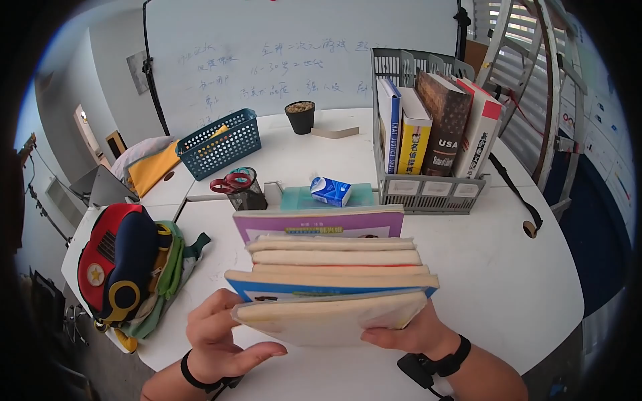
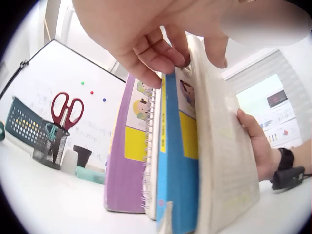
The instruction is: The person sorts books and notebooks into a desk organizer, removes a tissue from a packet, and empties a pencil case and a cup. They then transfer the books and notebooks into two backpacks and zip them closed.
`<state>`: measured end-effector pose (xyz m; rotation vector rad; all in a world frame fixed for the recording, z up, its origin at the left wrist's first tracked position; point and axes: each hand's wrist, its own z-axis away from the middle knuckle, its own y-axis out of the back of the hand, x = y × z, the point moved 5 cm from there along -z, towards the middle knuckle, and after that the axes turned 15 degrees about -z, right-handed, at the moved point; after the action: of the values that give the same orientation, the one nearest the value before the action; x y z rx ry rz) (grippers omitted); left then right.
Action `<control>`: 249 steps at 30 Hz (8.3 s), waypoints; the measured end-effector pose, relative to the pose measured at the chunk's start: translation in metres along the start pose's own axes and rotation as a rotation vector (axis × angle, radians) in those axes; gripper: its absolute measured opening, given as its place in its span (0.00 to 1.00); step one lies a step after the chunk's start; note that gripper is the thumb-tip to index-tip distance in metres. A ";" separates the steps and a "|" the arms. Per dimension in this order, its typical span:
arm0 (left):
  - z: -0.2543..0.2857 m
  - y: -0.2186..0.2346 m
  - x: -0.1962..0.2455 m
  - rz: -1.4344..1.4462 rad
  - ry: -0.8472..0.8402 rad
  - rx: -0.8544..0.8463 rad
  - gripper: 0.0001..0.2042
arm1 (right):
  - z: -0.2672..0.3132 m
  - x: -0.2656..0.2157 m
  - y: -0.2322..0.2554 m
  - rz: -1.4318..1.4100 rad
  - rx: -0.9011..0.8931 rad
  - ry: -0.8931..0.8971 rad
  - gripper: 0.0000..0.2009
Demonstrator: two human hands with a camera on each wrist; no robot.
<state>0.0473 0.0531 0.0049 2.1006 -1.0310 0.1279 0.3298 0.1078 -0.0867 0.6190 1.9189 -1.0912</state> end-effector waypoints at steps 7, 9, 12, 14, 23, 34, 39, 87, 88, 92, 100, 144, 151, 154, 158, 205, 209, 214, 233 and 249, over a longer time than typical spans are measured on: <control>0.010 -0.016 -0.025 0.602 0.287 -0.045 0.14 | 0.004 0.002 0.007 0.028 0.005 -0.061 0.41; 0.006 -0.018 -0.023 0.615 0.359 -0.084 0.16 | 0.003 0.002 0.006 0.031 -0.009 -0.066 0.41; 0.005 -0.017 -0.023 0.340 0.140 -0.315 0.16 | 0.001 0.001 0.003 0.037 -0.037 -0.042 0.42; -0.001 -0.008 -0.021 0.377 0.137 -0.344 0.15 | 0.002 0.004 0.007 0.045 -0.038 -0.043 0.41; 0.001 -0.003 -0.027 0.366 0.123 -0.272 0.11 | 0.000 0.002 -0.005 0.024 -0.085 -0.138 0.38; 0.020 0.051 -0.084 0.432 0.467 -0.159 0.23 | 0.007 0.002 0.013 0.294 -0.003 -0.251 0.44; 0.007 0.077 -0.117 0.530 0.307 0.527 0.20 | -0.001 0.000 0.011 0.354 -0.138 0.080 0.42; -0.004 0.005 0.003 -0.039 -0.162 -0.009 0.11 | -0.003 0.005 -0.004 -0.091 -0.300 -0.040 0.40; -0.003 0.004 -0.003 -0.010 -0.064 0.001 0.13 | -0.004 0.005 -0.005 -0.094 -0.335 -0.030 0.41; -0.003 0.001 -0.011 0.065 0.060 -0.065 0.20 | -0.003 0.010 -0.001 -0.071 -0.373 -0.026 0.44; 0.003 -0.007 -0.024 0.194 0.071 -0.096 0.19 | 0.010 0.026 0.034 0.161 -0.100 -0.157 0.45; 0.003 0.050 -0.080 0.430 0.420 0.312 0.16 | 0.015 0.009 0.033 0.335 -0.215 -0.083 0.37; 0.005 0.070 -0.090 0.183 0.314 0.450 0.19 | 0.005 -0.012 0.022 0.499 -0.127 -0.103 0.23; 0.008 0.069 -0.086 0.140 0.318 0.491 0.21 | 0.000 -0.012 0.014 0.082 -0.053 -0.184 0.23; 0.005 0.063 -0.070 0.269 0.288 0.417 0.19 | -0.008 -0.009 0.007 0.198 -0.097 -0.074 0.24; 0.000 -0.003 0.002 0.287 -0.069 -0.315 0.16 | 0.009 -0.008 0.020 0.204 -0.118 -0.164 0.44; 0.006 -0.008 0.003 0.246 -0.076 -0.319 0.16 | 0.008 -0.008 0.014 0.217 -0.111 -0.177 0.42; 0.007 -0.010 -0.003 0.367 -0.044 -0.263 0.12 | 0.010 -0.010 0.008 0.234 -0.096 -0.194 0.41; 0.004 0.013 -0.047 0.321 0.162 -0.177 0.16 | 0.010 -0.010 0.000 0.226 -0.064 -0.164 0.29; -0.004 0.043 -0.061 0.515 0.282 0.115 0.14 | 0.010 -0.004 0.030 -0.045 0.158 -0.182 0.38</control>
<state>-0.0228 0.0787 0.0090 1.8007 -1.3874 0.7298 0.3585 0.1141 -0.0997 0.5440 1.7090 -1.2921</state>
